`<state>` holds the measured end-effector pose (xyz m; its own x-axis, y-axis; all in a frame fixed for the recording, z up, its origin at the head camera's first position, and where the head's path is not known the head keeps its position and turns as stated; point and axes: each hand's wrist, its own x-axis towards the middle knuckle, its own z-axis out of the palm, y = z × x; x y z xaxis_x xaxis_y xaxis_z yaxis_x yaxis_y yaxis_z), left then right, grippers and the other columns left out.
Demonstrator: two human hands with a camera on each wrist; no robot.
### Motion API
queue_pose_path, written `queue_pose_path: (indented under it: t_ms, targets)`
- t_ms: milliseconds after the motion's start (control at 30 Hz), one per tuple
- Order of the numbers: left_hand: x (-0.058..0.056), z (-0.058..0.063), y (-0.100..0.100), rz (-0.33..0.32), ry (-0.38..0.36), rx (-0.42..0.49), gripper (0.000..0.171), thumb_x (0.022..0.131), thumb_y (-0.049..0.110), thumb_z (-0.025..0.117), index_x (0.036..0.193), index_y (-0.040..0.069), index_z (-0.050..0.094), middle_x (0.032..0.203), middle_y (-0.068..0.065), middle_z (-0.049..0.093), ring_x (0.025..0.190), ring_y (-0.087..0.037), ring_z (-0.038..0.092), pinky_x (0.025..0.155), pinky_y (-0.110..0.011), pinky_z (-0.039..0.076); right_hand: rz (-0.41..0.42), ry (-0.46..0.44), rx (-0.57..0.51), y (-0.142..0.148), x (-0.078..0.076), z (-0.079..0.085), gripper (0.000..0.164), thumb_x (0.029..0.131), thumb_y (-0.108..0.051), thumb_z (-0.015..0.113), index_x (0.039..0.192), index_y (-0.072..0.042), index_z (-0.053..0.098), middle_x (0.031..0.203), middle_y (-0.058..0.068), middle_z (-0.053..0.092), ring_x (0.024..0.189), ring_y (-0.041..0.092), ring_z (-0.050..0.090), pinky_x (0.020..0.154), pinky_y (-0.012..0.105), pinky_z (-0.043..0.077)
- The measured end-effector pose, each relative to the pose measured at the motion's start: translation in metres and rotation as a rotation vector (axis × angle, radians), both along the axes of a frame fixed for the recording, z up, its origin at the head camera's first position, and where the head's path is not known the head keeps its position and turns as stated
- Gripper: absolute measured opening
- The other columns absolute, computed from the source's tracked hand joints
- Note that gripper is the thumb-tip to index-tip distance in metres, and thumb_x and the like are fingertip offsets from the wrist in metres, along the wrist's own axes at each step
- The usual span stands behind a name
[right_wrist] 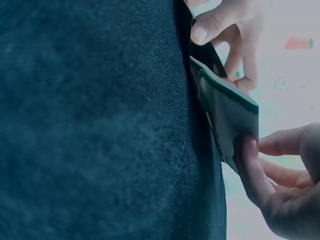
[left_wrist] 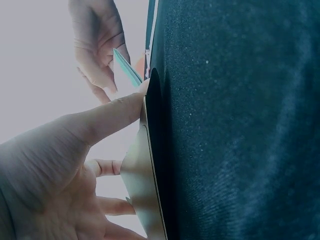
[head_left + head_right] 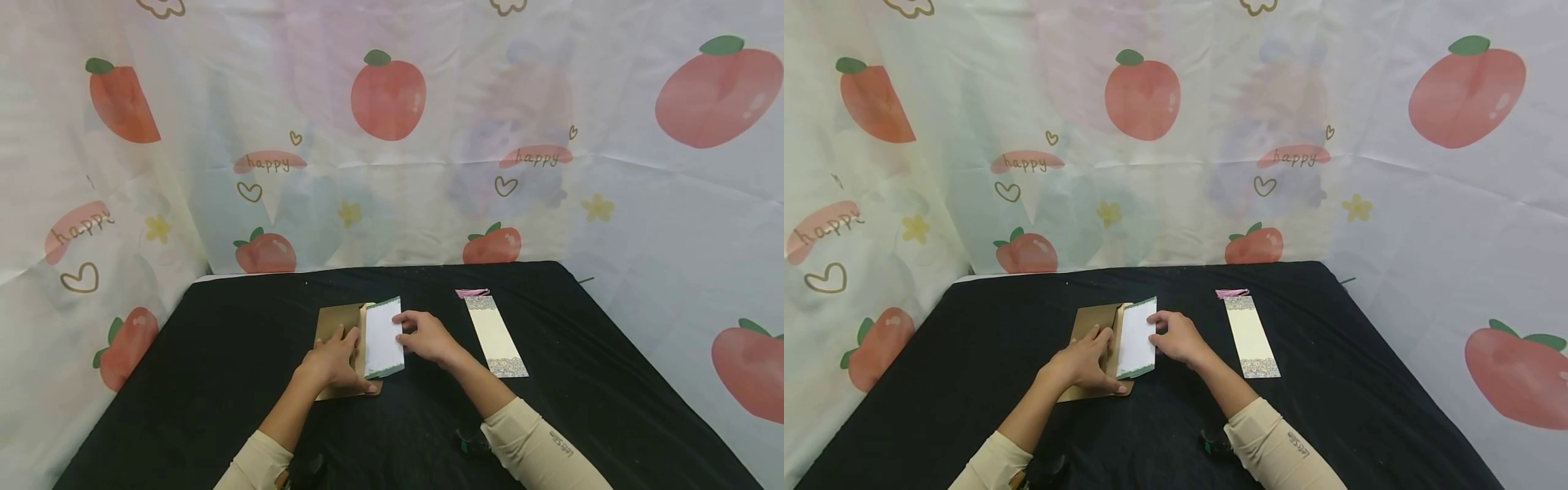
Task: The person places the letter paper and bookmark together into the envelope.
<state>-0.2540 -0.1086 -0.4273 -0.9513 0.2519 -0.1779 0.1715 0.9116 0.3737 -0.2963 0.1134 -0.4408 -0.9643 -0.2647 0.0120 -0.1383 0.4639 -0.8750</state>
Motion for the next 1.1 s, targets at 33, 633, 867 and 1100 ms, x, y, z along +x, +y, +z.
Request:
queue_pose_path:
  t_ms: [33,633,867,1100]
  targets:
    - [0.0001,0.0002,0.0001,0.0,-0.001,-0.002,0.115,0.068,0.058,0.092,0.158,0.013,0.036,0.163,-0.026,0.027,0.139,-0.064,0.031,0.102,-0.073,0.036,0.005,-0.004,-0.005,0.0001,-0.0003,-0.0003,0.032,0.094,0.006,0.069,0.126,0.001,0.068,0.105,0.014,0.066,0.078,0.021,0.07,0.071,0.038,0.061]
    - [-0.001,-0.0008,0.0011,-0.014,0.026,-0.008,0.112,0.066,0.06,0.092,0.153,0.014,0.04,0.161,-0.027,0.031,0.135,-0.063,0.037,0.098,-0.072,0.04,0.035,-0.013,-0.02,-0.0064,0.0028,-0.0037,0.041,0.089,0.009,0.075,0.128,0.002,0.064,0.102,0.014,0.067,0.08,0.022,0.07,0.069,0.037,0.061]
    - [-0.002,-0.0024,0.0013,-0.014,0.032,-0.023,0.108,0.064,0.061,0.093,0.148,0.016,0.043,0.16,-0.025,0.032,0.133,-0.061,0.04,0.096,-0.072,0.041,0.051,-0.017,-0.018,-0.0075,0.0023,-0.0058,0.045,0.089,0.008,0.075,0.131,0.003,0.061,0.103,0.015,0.067,0.081,0.023,0.07,0.069,0.036,0.061]
    - [-0.0026,-0.0035,0.0014,-0.02,0.041,-0.024,0.108,0.065,0.06,0.093,0.149,0.015,0.043,0.16,-0.025,0.033,0.132,-0.06,0.042,0.096,-0.071,0.042,0.036,-0.039,-0.03,-0.0072,0.0043,-0.0057,0.053,0.09,0.005,0.076,0.137,0.005,0.052,0.106,0.016,0.069,0.081,0.023,0.072,0.07,0.038,0.061]
